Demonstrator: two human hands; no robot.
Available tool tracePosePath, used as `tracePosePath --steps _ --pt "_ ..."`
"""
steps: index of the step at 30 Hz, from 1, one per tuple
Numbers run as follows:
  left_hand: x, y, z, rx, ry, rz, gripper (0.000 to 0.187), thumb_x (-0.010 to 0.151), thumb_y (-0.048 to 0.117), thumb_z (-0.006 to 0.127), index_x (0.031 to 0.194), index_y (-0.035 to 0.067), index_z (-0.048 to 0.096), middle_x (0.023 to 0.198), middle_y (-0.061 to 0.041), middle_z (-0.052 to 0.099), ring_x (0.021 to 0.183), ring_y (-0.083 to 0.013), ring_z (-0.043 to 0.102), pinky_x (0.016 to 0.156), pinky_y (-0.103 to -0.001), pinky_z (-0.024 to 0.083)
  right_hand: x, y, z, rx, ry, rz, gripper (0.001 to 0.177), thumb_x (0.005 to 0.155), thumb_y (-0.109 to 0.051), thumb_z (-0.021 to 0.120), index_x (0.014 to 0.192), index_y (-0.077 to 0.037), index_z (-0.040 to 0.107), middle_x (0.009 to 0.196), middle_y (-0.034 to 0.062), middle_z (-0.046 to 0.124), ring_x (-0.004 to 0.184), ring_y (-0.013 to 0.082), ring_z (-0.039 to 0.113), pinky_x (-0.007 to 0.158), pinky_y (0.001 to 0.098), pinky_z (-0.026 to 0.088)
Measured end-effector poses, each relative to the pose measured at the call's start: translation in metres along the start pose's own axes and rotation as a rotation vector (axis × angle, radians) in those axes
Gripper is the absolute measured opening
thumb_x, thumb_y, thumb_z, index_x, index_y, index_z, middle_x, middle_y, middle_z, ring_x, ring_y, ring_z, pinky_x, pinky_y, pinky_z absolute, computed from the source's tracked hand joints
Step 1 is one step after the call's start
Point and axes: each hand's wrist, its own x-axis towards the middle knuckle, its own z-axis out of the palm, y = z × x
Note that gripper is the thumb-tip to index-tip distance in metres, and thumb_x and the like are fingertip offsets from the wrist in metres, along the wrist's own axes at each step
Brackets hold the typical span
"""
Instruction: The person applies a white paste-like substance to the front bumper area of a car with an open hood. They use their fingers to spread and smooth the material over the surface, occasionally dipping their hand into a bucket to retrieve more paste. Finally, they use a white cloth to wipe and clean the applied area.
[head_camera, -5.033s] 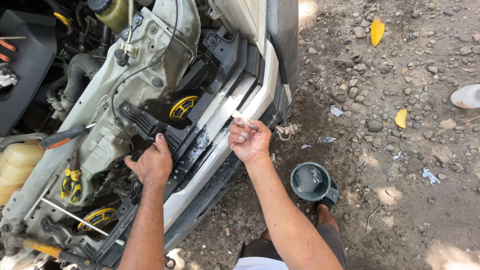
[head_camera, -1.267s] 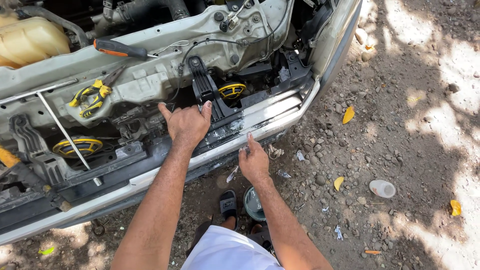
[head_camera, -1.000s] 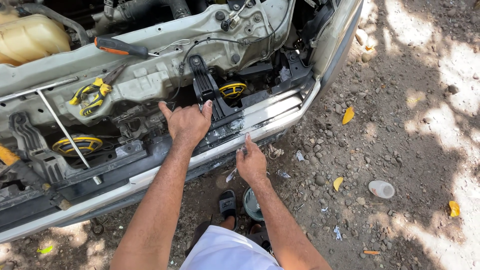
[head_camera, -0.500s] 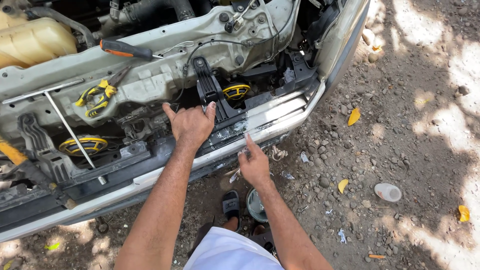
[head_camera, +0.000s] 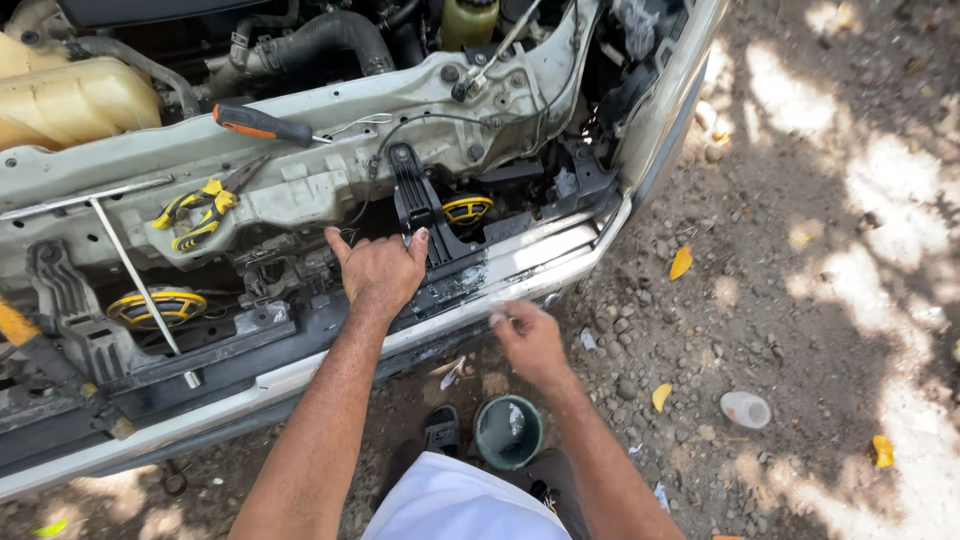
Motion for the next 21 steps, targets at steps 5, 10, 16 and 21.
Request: tracePosePath --steps 5,10,16,21 --pt "-0.002 0.001 -0.007 -0.040 0.047 -0.015 0.070 0.109 0.055 0.026 0.100 0.009 0.078 0.089 -0.010 0.074 0.098 -0.0329 0.069 0.122 -0.068 0.005 0.070 -0.077 -0.080 -0.315 0.005 0.034 0.031 0.095 -0.033 0.071 0.112 -0.008 0.077 0.100 0.0127 0.078 0.088 0.0204 0.073 0.080 0.0344 0.059" --pt "0.002 -0.001 0.003 -0.019 0.072 -0.031 0.070 0.107 0.054 0.027 0.099 0.007 0.078 0.088 -0.010 0.075 0.097 -0.0332 0.069 0.120 -0.068 0.006 0.138 -0.122 -0.108 -0.682 -0.191 -0.405 0.043 0.080 -0.035 0.085 0.112 -0.008 0.077 0.113 0.0145 0.073 0.106 0.0309 0.067 0.094 0.0437 0.054" --pt "-0.006 0.005 0.007 -0.124 0.146 -0.146 0.065 0.107 0.058 0.038 0.093 0.008 0.076 0.088 -0.014 0.074 0.096 -0.0339 0.070 0.127 -0.062 0.012 0.171 -0.106 -0.080 -0.779 -0.502 -0.710 0.067 0.063 -0.036 0.090 0.121 -0.007 0.071 0.117 0.0154 0.072 0.110 0.0381 0.063 0.096 0.0473 0.050" --pt "-0.018 0.030 0.002 -0.177 0.410 -0.361 0.060 0.100 0.058 0.052 0.089 0.003 0.074 0.093 -0.016 0.073 0.103 -0.0380 0.065 0.113 -0.073 0.011 0.194 -0.060 -0.073 -0.599 -0.664 -0.770 0.068 0.070 -0.038 0.088 0.127 -0.007 0.069 0.123 0.0200 0.069 0.114 0.0402 0.065 0.096 0.0468 0.054"
